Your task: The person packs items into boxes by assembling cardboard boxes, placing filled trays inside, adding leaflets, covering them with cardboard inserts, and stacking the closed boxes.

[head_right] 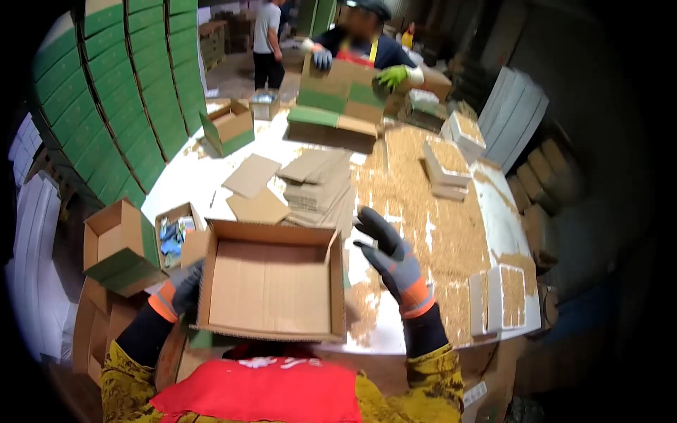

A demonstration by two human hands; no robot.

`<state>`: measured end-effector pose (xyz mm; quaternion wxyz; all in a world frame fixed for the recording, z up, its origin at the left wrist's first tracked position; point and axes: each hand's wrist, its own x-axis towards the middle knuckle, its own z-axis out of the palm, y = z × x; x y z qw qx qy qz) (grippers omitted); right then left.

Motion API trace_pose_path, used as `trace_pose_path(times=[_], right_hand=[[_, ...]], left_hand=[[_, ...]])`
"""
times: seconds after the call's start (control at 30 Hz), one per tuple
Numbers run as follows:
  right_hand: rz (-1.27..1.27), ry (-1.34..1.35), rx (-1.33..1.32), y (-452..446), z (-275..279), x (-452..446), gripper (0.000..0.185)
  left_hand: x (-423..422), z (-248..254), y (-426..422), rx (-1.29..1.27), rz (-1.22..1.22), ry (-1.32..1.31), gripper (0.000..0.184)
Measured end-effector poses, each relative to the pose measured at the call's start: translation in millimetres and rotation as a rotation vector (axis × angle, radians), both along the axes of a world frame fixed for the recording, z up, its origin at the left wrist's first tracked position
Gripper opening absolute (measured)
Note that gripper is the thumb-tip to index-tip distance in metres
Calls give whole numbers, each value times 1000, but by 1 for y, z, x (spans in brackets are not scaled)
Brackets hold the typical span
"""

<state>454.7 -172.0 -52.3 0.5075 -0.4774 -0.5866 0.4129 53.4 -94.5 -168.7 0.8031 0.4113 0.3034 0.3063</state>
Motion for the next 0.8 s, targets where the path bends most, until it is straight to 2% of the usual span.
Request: trace_pose_path(times=[0.03,0.07,0.1,0.13,0.2,0.3,0.33,0.37,0.4,0.47,0.5,0.57,0.6,0.63,0.67,0.73,0.77,0.8], right_hand=[[-68,21,-84,0,-17,6,62],[5,91,-282,-1,-50,2,73],[85,155,-483,0,-87,-11,85],[-16,-57,-347,-2,-125,-32,92],[-136,-218,-208,-3,-142,-53,102],[-138,-96,-264,-9,-143,-49,107],[-126,-36,-317,-9,-148,-42,105],[-131,-38,-339,-10,-146,-42,94],[-137,-40,-360,-10,-145,-42,84],[-152,-72,-286,-15,-120,-57,63],[-150,-42,-236,-13,-107,-68,61],[-92,199,-124,-2,-89,-96,50],[-44,113,-140,7,-95,-98,46],[-15,174,-175,17,-102,-108,44],[12,235,-212,27,-102,-123,43],[27,652,-330,73,-68,-201,44],[85,635,-311,105,-88,-214,44],[144,746,-330,128,-77,-250,42]], left_hand=[[14,12,-5,243,26,327,48],[28,24,-10,448,42,683,58],[36,6,-18,704,197,881,65],[43,8,-15,620,208,800,71],[47,15,-13,441,214,650,83],[47,16,-16,489,130,547,91],[44,17,-19,491,153,579,100],[43,18,-24,478,189,612,109],[42,22,-26,530,235,658,109],[38,37,-35,490,333,551,106],[30,39,-34,591,378,569,105],[8,42,-27,806,435,590,101],[-13,57,-22,765,420,557,94],[-38,58,-12,692,463,327,86],[-63,36,4,722,480,-110,73],[-124,11,20,766,764,-407,57],[-166,5,20,784,1042,-255,54],[-208,-4,17,786,1315,-90,52]])
